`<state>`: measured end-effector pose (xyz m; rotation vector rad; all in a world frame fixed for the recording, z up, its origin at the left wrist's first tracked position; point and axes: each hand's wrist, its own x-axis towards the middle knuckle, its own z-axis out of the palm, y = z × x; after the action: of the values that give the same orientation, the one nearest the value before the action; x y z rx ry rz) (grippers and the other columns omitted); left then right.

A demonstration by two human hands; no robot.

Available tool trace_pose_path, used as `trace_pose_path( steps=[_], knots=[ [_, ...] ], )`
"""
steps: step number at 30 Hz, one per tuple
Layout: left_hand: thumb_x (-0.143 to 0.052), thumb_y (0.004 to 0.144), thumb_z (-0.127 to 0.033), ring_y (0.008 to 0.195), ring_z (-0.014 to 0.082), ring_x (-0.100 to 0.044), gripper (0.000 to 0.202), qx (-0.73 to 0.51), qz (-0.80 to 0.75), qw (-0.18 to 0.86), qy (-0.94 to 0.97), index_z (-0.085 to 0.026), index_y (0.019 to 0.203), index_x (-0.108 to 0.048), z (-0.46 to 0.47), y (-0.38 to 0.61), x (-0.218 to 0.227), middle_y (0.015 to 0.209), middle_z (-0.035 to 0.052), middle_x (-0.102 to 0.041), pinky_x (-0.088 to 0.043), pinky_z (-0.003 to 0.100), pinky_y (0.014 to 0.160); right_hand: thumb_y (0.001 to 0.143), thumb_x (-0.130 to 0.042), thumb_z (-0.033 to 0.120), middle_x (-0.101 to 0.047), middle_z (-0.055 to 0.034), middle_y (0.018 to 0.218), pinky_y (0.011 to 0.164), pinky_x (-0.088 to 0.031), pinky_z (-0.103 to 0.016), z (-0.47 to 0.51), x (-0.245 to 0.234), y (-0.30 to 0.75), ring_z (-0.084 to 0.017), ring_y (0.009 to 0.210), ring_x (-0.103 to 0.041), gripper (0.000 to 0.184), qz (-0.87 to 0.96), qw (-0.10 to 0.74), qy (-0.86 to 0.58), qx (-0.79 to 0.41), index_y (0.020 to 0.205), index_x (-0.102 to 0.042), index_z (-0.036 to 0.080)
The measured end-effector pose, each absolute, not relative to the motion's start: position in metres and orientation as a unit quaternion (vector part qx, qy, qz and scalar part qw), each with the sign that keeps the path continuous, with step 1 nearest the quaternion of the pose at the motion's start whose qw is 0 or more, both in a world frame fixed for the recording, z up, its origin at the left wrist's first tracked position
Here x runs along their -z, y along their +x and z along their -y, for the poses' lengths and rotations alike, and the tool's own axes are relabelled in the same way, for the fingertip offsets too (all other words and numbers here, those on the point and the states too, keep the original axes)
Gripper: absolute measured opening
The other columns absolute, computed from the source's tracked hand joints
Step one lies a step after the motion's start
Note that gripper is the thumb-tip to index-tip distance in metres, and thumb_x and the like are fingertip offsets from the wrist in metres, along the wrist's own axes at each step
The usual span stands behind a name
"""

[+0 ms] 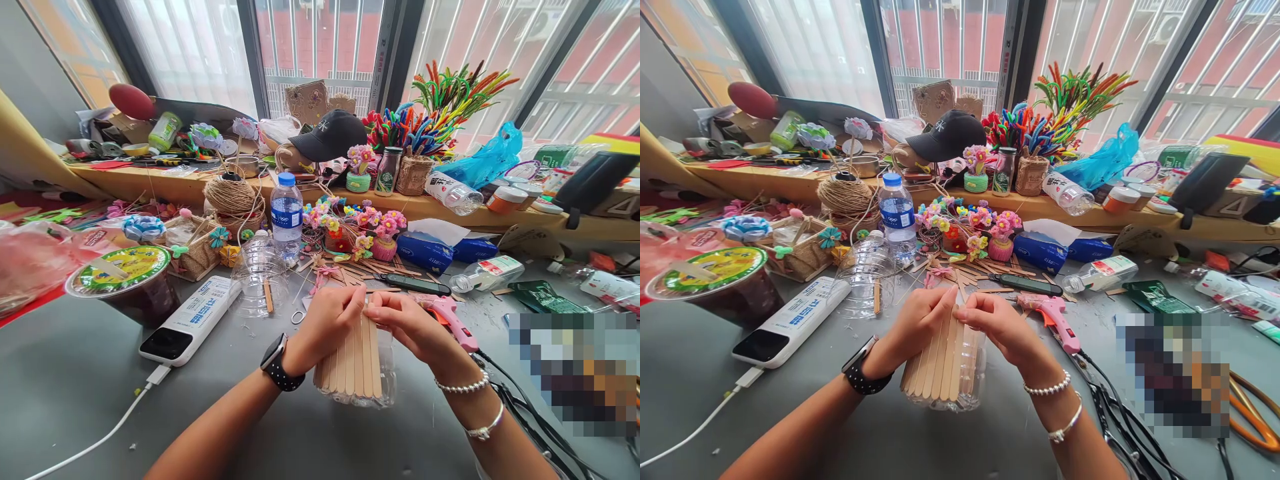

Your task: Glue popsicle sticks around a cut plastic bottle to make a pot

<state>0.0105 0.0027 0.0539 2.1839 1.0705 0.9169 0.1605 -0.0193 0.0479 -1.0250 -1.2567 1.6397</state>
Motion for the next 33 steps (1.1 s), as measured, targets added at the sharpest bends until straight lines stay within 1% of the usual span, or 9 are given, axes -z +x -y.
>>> trace_pose_path(
  steps=[7,14,19,23,27,31,33],
  knots=[
    [-0.029,0.087,-0.029,0.047,0.0079,-0.028,0.037,-0.337,-0.401,0.259,0.811,-0.017,0.051,-0.028,-0.001,0.011,-0.057,0.049,-0.0046,-0.034,-0.020,0.024,0.047,0.065,-0.065,0.035,-0.036,0.0041,0.061,0.052,-0.021,-0.023,0.019,-0.047,0.161,-0.007,0.057,-0.028,0.030,0.513,0.401,-0.407,-0.641,0.057,-0.042,0.017],
    [-0.032,0.087,-0.032,0.047,0.0076,-0.030,0.039,-0.330,-0.395,0.274,0.812,-0.016,0.052,-0.037,-0.001,0.011,-0.057,0.050,-0.0051,-0.037,-0.021,0.023,0.047,0.067,-0.063,0.040,-0.037,0.0027,0.065,0.056,-0.024,-0.024,0.020,-0.048,0.163,-0.009,0.063,-0.030,0.032,0.545,0.384,-0.421,-0.615,0.059,-0.041,0.018],
    [-0.032,0.087,-0.034,0.047,0.0073,-0.029,0.040,-0.331,-0.399,0.275,0.810,-0.016,0.052,-0.034,-0.001,0.011,-0.056,0.049,-0.0056,-0.035,-0.020,0.023,0.047,0.069,-0.060,0.043,-0.041,0.0018,0.069,0.057,-0.025,-0.025,0.022,-0.054,0.165,-0.010,0.064,-0.033,0.032,0.588,0.362,-0.447,-0.568,0.060,-0.042,0.018],
    [-0.031,0.087,-0.034,0.047,0.0074,-0.029,0.040,-0.333,-0.400,0.269,0.811,-0.016,0.051,-0.031,-0.001,0.011,-0.056,0.049,-0.0053,-0.036,-0.020,0.024,0.048,0.066,-0.061,0.043,-0.041,0.0025,0.065,0.056,-0.025,-0.024,0.024,-0.062,0.167,-0.010,0.063,-0.034,0.031,0.620,0.314,-0.453,-0.558,0.059,-0.044,0.018],
    [-0.030,0.087,-0.033,0.047,0.0072,-0.028,0.039,-0.332,-0.394,0.259,0.817,-0.016,0.052,-0.028,0.000,0.010,-0.056,0.050,-0.0054,-0.034,-0.020,0.024,0.047,0.069,-0.058,0.047,-0.039,0.0027,0.063,0.054,-0.024,-0.024,0.024,-0.062,0.172,-0.010,0.061,-0.033,0.032,0.652,0.255,-0.439,-0.563,0.060,-0.048,0.017],
    [-0.030,0.087,-0.032,0.046,0.0070,-0.028,0.039,-0.332,-0.388,0.254,0.822,-0.016,0.052,-0.026,0.001,0.010,-0.056,0.049,-0.0056,-0.032,-0.019,0.025,0.047,0.069,-0.057,0.048,-0.039,0.0029,0.062,0.051,-0.022,-0.024,0.023,-0.059,0.175,-0.008,0.058,-0.032,0.035,0.678,0.217,-0.408,-0.571,0.058,-0.048,0.017],
    [-0.030,0.087,-0.032,0.046,0.0071,-0.027,0.039,-0.331,-0.388,0.251,0.823,-0.016,0.051,-0.027,0.001,0.010,-0.057,0.049,-0.0055,-0.033,-0.019,0.025,0.047,0.069,-0.056,0.049,-0.041,0.0023,0.063,0.051,-0.022,-0.024,0.023,-0.058,0.176,-0.008,0.058,-0.033,0.035,0.683,0.204,-0.399,-0.577,0.060,-0.050,0.016]
  ],
)
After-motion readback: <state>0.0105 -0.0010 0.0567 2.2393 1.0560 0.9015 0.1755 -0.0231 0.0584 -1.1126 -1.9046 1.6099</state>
